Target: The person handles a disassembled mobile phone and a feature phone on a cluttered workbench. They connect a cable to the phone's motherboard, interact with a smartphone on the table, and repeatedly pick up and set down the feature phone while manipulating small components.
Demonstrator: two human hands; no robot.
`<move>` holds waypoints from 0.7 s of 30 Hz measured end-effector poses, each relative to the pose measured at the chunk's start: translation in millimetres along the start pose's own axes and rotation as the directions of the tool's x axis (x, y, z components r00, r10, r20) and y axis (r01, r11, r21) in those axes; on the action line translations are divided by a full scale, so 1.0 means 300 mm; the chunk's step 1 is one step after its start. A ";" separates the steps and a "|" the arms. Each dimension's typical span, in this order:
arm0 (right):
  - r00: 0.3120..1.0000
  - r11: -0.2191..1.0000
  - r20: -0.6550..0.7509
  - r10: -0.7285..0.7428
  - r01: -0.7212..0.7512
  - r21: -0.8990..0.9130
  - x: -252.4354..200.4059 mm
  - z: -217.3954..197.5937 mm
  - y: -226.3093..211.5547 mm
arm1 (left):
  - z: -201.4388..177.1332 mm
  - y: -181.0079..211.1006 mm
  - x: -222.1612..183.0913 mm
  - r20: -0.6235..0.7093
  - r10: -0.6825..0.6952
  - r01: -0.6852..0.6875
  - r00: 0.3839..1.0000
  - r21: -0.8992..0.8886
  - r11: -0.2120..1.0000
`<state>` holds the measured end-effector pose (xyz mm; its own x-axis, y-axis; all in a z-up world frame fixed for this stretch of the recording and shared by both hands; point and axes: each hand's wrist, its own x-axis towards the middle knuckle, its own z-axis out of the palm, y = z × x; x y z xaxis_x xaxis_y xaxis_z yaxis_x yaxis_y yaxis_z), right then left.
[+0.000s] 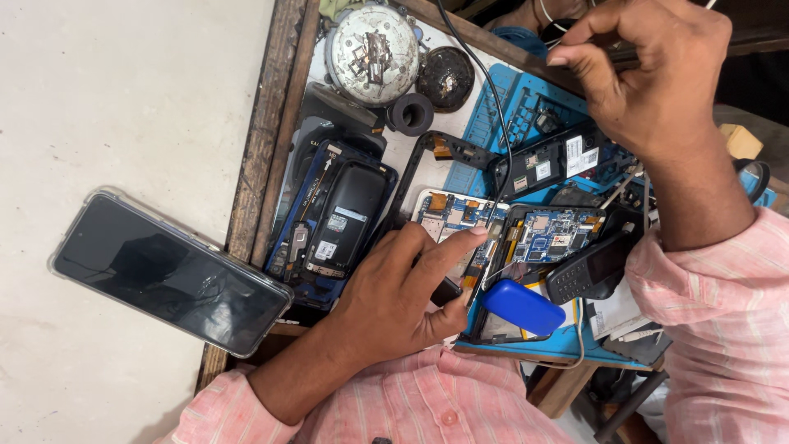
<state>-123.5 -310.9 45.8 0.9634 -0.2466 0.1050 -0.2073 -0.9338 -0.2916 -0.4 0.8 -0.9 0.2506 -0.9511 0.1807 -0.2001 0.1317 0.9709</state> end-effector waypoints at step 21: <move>1.000 0.967 0.012 -0.012 0.015 -0.255 -0.053 0.017 0.055 | -0.007 0.008 0.003 0.001 -0.014 0.014 1.000 0.020 1.000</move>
<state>-141.3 -321.1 34.6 0.9678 -0.2320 0.0977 -0.2293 -0.9726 -0.0377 1.2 0.8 1.7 0.2524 -0.9531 0.1672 -0.2159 0.1129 0.9699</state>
